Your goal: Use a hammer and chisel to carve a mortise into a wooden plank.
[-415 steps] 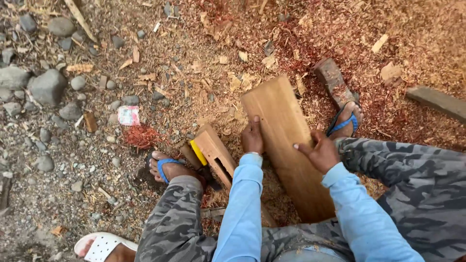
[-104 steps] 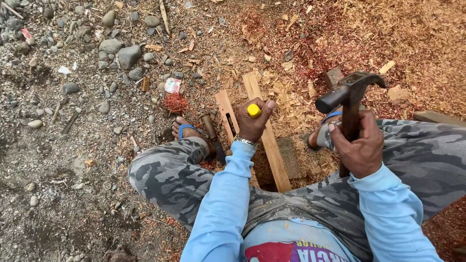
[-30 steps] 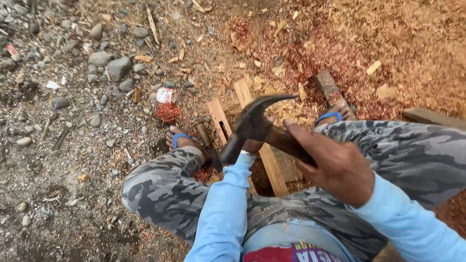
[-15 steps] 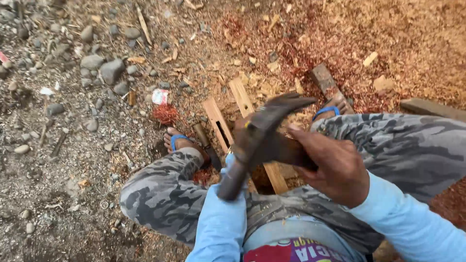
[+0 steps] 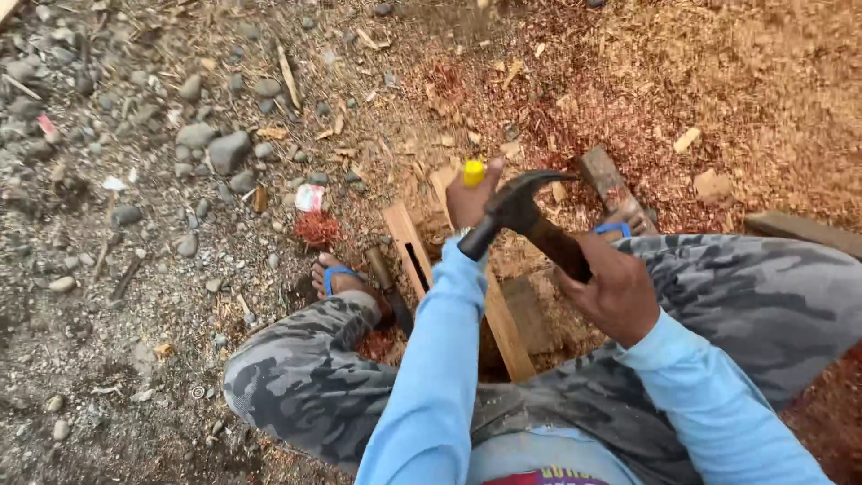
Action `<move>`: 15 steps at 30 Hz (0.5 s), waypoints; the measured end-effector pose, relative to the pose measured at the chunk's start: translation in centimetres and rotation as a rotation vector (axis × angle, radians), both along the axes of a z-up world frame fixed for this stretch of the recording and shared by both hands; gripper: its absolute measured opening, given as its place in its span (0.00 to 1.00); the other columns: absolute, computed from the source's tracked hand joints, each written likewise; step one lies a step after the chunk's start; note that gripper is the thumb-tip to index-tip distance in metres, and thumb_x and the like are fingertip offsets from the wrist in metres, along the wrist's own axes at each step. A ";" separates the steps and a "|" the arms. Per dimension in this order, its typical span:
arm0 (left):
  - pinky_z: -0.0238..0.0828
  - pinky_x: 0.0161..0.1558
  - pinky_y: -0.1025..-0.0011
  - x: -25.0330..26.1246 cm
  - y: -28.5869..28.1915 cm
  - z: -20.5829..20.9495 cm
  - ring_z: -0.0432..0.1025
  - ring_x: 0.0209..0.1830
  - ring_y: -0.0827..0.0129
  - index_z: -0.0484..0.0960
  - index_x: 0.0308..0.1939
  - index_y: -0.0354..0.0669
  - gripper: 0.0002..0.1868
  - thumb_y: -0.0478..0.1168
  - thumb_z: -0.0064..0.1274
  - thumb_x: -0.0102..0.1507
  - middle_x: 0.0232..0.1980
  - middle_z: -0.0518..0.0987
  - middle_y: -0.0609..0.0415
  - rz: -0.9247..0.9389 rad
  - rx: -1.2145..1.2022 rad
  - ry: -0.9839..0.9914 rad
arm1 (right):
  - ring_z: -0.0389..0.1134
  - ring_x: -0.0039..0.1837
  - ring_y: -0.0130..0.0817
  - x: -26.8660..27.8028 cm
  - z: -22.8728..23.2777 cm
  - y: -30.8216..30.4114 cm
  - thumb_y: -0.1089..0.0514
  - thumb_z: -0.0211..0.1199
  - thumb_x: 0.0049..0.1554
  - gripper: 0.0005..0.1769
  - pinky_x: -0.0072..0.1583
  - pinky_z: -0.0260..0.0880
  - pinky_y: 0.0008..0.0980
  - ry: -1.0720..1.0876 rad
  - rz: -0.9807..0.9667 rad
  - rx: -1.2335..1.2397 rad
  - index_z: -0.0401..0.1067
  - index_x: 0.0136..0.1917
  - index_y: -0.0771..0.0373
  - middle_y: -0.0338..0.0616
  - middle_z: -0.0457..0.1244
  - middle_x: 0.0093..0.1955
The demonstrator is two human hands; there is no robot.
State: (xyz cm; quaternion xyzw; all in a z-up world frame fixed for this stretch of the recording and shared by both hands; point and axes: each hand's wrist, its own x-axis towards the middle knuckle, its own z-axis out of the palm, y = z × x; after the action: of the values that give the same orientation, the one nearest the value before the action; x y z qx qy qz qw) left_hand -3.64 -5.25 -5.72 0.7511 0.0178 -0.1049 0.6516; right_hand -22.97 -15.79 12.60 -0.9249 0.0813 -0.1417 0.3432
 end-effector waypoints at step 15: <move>0.60 0.26 0.77 -6.8 9.1 4.9 0.64 0.22 0.79 0.71 0.26 0.41 0.16 0.36 0.59 0.67 0.24 0.71 0.61 -0.119 -0.318 -0.144 | 0.66 0.31 0.35 -0.2 -1.6 -0.1 0.63 0.69 0.54 0.17 0.35 0.63 0.37 -0.100 0.009 0.146 0.64 0.52 0.63 0.43 0.61 0.31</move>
State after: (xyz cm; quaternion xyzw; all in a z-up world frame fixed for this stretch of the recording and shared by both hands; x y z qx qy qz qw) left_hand -10.40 3.84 -0.82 0.6438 -0.0903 -0.0907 0.7544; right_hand -23.17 -15.87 11.05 -0.8895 0.0701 -0.1800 0.4140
